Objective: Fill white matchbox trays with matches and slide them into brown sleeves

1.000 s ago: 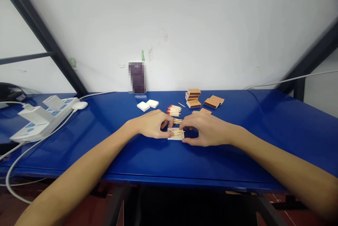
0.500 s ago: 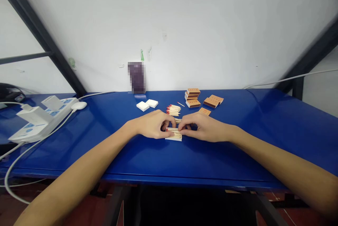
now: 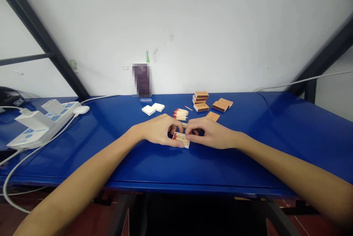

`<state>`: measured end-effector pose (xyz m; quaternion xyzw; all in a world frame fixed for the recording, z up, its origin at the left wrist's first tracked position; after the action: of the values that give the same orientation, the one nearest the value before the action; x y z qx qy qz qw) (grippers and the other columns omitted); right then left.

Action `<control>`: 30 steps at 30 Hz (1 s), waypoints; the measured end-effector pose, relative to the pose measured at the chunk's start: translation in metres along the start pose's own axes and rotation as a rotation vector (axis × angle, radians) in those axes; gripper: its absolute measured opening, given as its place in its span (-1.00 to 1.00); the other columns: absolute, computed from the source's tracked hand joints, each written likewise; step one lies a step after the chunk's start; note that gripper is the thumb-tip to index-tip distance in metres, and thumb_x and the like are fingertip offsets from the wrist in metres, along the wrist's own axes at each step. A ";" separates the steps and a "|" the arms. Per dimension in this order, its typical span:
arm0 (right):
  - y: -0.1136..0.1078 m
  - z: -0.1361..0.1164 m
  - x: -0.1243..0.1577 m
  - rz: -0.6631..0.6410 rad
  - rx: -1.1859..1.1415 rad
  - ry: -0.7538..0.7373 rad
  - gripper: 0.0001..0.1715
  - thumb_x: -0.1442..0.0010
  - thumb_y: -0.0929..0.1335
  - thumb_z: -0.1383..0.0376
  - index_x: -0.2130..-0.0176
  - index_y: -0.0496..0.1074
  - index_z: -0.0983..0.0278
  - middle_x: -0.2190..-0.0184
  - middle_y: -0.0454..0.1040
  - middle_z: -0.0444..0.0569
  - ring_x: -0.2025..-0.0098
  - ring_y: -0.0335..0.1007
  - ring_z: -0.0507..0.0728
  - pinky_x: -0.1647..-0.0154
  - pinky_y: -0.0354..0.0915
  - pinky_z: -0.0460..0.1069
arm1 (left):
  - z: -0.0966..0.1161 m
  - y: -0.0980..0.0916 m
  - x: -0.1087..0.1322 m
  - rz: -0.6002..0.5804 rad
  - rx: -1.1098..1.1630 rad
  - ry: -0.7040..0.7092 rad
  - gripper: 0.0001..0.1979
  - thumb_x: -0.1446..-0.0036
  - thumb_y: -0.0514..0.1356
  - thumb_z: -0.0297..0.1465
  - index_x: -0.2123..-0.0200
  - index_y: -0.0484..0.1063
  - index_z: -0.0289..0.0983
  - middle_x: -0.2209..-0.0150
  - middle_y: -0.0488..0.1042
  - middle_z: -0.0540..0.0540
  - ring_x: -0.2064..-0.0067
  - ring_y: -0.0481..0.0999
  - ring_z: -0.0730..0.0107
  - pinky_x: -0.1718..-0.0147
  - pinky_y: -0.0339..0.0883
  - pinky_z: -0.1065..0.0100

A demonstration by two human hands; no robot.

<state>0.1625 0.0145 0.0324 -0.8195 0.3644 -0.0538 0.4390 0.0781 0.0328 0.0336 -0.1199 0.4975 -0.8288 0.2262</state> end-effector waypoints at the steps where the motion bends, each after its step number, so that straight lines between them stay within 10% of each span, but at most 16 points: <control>1: -0.002 -0.001 0.000 0.018 -0.024 -0.020 -0.75 -0.29 0.32 0.21 0.36 0.48 0.28 0.33 0.44 -0.05 0.34 0.33 0.05 0.34 0.24 -0.04 | 0.000 0.000 0.000 0.004 -0.020 0.000 -0.60 -0.01 0.33 -0.06 0.29 0.52 -0.29 0.49 0.41 0.03 0.50 0.31 0.52 0.50 0.09 0.43; 9: -0.024 0.008 0.002 0.300 0.141 -0.013 -0.75 -0.31 0.27 0.30 0.38 0.45 0.25 0.35 0.44 -0.05 0.31 0.32 0.09 0.27 0.25 0.01 | -0.003 -0.005 -0.002 0.058 -0.090 -0.009 -0.54 -0.11 0.21 0.03 0.29 0.50 -0.29 0.51 0.39 0.03 0.53 0.29 0.51 0.51 0.07 0.41; 18: -0.008 0.035 0.000 0.160 0.363 0.122 -0.57 -0.36 0.25 0.21 -0.16 0.42 0.19 0.14 0.39 0.07 0.20 0.41 0.16 0.19 0.35 0.07 | -0.026 -0.015 -0.002 0.193 -0.433 -0.054 -0.75 -0.27 0.08 -0.33 0.10 0.50 -0.26 0.44 0.47 -0.03 0.40 0.40 0.37 0.42 0.08 0.37; 30: -0.004 0.032 -0.006 0.170 0.360 0.117 -0.64 -0.38 0.24 0.22 -0.04 0.50 0.26 0.23 0.37 0.06 0.17 0.38 0.18 0.15 0.35 0.10 | -0.029 -0.009 -0.005 0.162 -0.403 -0.043 -0.76 -0.28 0.07 -0.38 0.14 0.53 -0.25 0.36 0.53 -0.06 0.39 0.42 0.39 0.40 0.10 0.37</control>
<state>0.1738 0.0413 0.0175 -0.6896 0.4415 -0.1286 0.5594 0.0679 0.0608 0.0280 -0.1401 0.6560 -0.6892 0.2739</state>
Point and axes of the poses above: each hand's wrist, its own x-axis away from the middle knuckle, its own y-axis out of the palm, z = x × y, the point moved 9 cm from there along -x, towards the middle knuckle
